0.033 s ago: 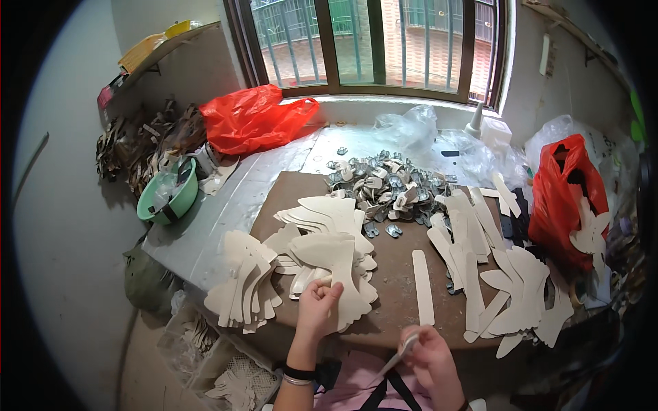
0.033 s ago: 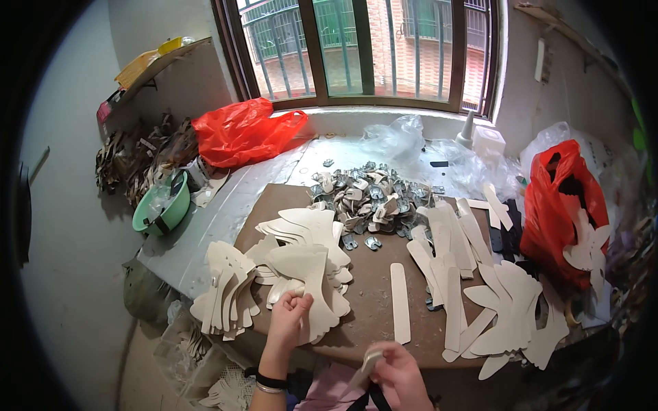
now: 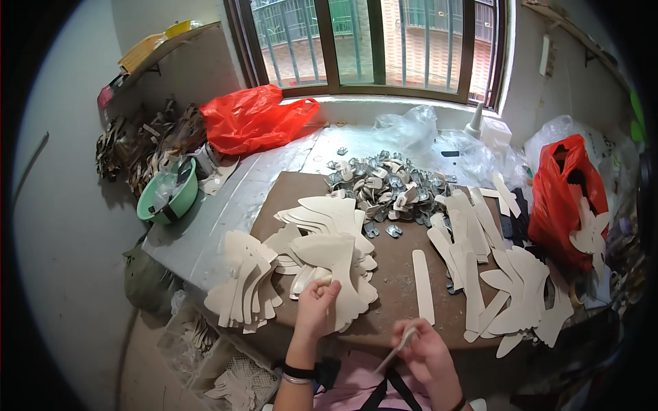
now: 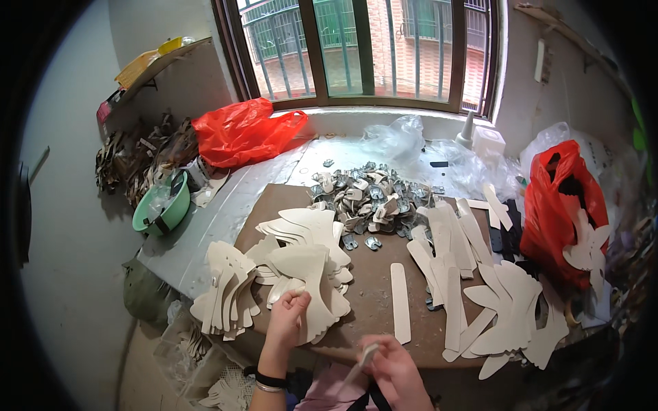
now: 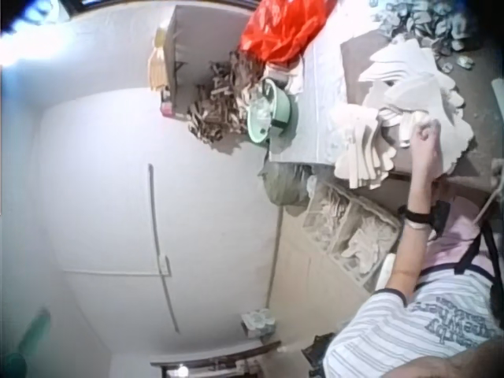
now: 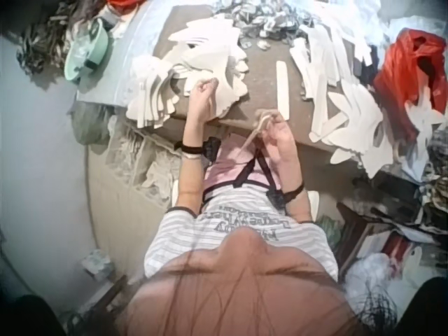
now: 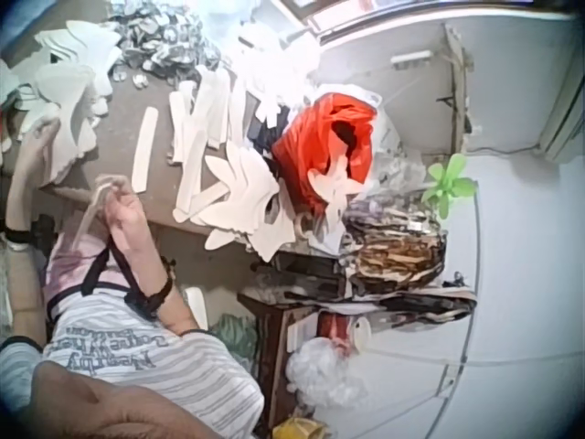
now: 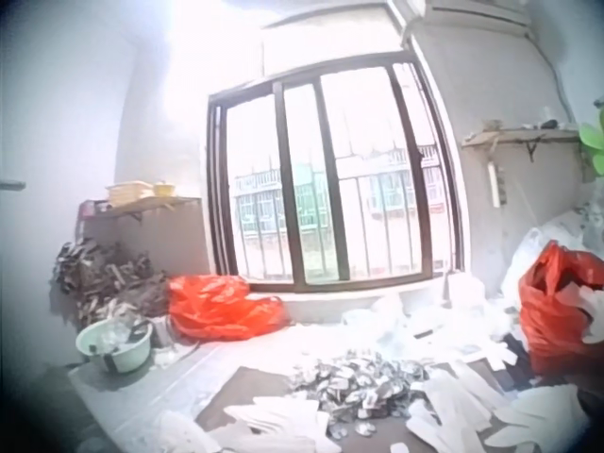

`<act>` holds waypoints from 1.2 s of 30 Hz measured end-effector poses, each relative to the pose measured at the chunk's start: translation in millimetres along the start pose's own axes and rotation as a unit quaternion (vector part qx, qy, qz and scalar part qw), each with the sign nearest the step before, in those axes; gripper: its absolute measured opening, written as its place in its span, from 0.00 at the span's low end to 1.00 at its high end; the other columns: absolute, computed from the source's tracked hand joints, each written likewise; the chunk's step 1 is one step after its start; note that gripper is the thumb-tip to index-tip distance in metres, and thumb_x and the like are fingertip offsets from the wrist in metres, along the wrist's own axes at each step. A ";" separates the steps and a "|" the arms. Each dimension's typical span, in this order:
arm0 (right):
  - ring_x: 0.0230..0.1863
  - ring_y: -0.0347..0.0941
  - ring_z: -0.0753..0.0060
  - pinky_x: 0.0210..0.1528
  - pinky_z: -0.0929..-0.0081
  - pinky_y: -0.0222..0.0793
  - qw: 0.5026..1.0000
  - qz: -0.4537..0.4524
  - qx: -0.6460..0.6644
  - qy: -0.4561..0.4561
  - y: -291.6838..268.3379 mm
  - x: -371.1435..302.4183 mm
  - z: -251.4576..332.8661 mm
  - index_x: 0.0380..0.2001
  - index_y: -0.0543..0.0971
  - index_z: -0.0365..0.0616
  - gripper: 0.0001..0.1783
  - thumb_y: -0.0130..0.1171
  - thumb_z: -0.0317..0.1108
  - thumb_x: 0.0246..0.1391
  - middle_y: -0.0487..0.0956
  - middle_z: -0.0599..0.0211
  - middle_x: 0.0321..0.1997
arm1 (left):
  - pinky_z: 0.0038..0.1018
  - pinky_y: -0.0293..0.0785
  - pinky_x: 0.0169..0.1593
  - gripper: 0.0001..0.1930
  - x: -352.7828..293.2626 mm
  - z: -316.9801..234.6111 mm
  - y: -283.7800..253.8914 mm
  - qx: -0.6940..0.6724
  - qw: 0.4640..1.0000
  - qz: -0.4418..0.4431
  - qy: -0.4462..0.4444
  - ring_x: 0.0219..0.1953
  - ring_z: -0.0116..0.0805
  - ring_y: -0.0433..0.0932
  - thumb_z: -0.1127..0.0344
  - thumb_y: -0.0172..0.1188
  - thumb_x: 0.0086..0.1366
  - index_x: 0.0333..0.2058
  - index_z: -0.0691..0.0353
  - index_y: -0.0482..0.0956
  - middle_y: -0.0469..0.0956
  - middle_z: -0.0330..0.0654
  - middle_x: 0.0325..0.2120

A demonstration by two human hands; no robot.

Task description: Applying small foam padding pieces to the inner side of shoe upper pattern pieces.

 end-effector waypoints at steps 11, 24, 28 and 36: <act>0.57 0.68 0.69 0.58 0.72 0.62 0.999 0.008 -0.007 0.032 13.7 90.3 -51.1 0.52 0.68 0.38 0.15 0.51 0.29 0.63 0.70 0.59 0.60 | 0.17 0.52 0.19 0.13 -27.5 -58.6 -32.8 -0.124 0.983 0.062 -0.123 0.16 0.18 0.57 0.54 0.54 0.69 0.33 0.58 0.75 0.58 0.27 0.15; 0.44 0.74 0.68 0.49 0.72 0.71 0.993 -0.012 -0.066 -0.095 18.1 -10.0 17.7 0.41 0.73 0.35 0.13 0.59 0.17 0.50 0.76 0.61 0.41 | 0.15 0.69 0.30 0.20 -104.7 -45.6 -3.6 0.190 0.981 0.042 0.023 0.25 0.15 0.70 0.71 0.67 0.58 0.49 0.67 0.76 0.74 0.29 0.25; 0.44 0.74 0.72 0.49 0.74 0.72 0.982 -0.051 -0.179 -0.006 9.6 -25.1 15.1 0.40 0.73 0.33 0.15 0.60 0.13 0.47 0.75 0.62 0.41 | 0.20 0.72 0.28 0.23 -110.9 -7.1 27.0 0.429 0.902 0.051 0.003 0.21 0.22 0.74 0.68 0.71 0.51 0.46 0.67 0.77 0.80 0.37 0.30; 0.41 0.75 0.72 0.47 0.77 0.72 0.981 -0.070 -0.169 -0.063 -26.3 -40.7 -3.6 0.38 0.76 0.32 0.13 0.62 0.13 0.47 0.78 0.63 0.38 | 0.26 0.71 0.34 0.09 -126.3 10.8 42.6 0.373 0.912 0.161 0.062 0.30 0.38 0.76 0.72 0.59 0.62 0.41 0.68 0.78 0.76 0.47 0.33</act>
Point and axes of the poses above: each hand's wrist, its own x-axis towards the middle knuckle, its own y-axis out of the palm, z = x × y, the point moved 4 cm from there along x, towards the middle knuckle
